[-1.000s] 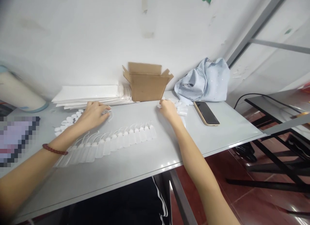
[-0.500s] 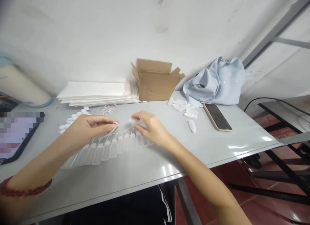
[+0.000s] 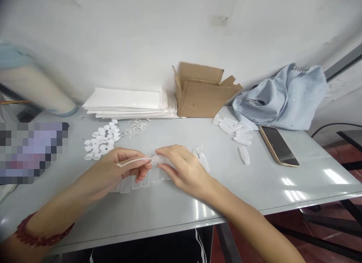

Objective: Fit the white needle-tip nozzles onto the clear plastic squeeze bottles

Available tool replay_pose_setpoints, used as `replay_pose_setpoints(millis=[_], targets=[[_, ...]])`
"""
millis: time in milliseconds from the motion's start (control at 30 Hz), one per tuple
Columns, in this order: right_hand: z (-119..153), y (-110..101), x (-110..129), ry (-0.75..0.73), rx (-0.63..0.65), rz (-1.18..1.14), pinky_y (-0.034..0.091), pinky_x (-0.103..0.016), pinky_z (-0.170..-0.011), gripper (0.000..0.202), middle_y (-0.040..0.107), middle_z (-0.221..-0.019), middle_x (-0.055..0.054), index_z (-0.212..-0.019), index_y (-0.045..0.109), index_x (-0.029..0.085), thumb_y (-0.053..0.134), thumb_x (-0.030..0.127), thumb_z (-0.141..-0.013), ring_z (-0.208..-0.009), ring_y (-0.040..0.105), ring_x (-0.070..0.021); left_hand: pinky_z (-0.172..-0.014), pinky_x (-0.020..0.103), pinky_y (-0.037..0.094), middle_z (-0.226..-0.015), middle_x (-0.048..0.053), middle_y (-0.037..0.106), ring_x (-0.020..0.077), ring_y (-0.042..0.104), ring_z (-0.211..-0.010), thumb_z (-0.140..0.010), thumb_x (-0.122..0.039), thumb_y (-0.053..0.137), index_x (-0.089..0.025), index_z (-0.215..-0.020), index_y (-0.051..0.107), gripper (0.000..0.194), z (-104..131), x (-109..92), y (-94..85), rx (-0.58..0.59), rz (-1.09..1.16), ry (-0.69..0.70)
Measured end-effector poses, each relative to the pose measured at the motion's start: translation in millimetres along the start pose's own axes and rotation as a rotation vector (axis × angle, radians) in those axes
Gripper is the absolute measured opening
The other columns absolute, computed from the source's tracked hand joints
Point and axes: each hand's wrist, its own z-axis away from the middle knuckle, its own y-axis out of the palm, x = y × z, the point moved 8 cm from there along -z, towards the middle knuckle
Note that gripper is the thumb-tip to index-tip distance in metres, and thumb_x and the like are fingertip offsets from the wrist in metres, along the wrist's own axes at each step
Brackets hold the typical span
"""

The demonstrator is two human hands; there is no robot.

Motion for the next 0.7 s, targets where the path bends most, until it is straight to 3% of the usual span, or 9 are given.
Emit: replay_pose_setpoints(millis=[567,700], targets=[[0,-1,6,-0.081,-0.039,-0.065,0.057,-0.031,-0.080,0.031,0.068,-0.103,-0.009,-0.121,0.053,0.018,0.056,0.011,-0.090,-0.094,0.065,-0.0175,-0.060,0.025,0.042,-0.058,-0.002,0.054,0.0106,0.048,-0.056,-0.085,-0.051,0.057,-0.018,-0.066,0.063,0.039,-4,14,9.2,-0.001,0.035,-0.070],[-1,-2,3,-0.040,-0.055,-0.094,0.057,-0.030,-0.080,0.024,0.069,-0.100,-0.009,-0.113,0.058,0.017,0.060,0.014,-0.089,-0.093,0.066,-0.0169,-0.059,0.023,0.041,-0.058,-0.005,0.052,0.0091,0.048,-0.055,-0.085,-0.046,0.060,-0.018,-0.067,0.061,0.033,-3,7,1.8,-0.110,-0.065,0.006]])
